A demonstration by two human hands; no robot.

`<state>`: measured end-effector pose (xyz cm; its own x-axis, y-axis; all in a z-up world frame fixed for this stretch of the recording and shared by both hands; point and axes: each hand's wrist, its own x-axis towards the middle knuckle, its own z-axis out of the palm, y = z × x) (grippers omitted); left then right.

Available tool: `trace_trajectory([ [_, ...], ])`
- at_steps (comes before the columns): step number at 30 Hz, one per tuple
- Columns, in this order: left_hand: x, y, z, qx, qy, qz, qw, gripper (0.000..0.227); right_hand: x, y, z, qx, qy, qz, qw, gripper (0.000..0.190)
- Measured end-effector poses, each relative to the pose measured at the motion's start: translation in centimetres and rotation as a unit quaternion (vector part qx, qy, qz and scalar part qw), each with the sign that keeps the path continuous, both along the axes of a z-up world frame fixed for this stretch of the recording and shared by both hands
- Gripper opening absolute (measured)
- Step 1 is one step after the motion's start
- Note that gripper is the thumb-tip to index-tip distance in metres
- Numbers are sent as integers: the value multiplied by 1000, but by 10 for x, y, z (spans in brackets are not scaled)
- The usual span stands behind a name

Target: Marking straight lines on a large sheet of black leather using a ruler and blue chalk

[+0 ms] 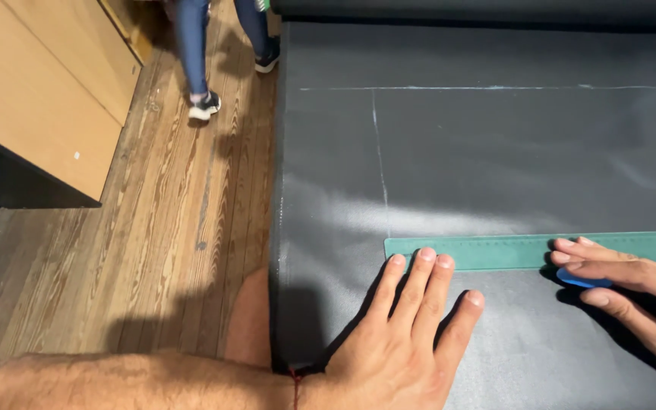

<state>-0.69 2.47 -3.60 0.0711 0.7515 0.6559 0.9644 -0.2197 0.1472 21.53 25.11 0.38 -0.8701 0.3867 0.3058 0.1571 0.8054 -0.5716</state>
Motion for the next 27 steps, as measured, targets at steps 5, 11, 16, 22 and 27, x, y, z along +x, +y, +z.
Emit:
trace_trajectory([
  [5, -8, 7, 8, 33, 5, -29, 999, 37, -11, -14, 26, 27, -19, -14, 999, 32],
  [11, -28, 24, 31, -45, 3, -23, 999, 68, -8, -9, 25, 18, -26, 7, 999, 28],
  [16, -33, 26, 24, -103, 25, -36, 994, 122, -11, -7, 31, 5, -18, 17, 1000, 27],
  [22, -30, 28, 13, -95, 99, 17, 990, 75, -58, 6, 56, -50, -69, -202, 976, 34],
  [27, -29, 31, 13, -61, 106, 43, 992, 44, -107, 29, 34, -290, -89, -37, 952, 27],
])
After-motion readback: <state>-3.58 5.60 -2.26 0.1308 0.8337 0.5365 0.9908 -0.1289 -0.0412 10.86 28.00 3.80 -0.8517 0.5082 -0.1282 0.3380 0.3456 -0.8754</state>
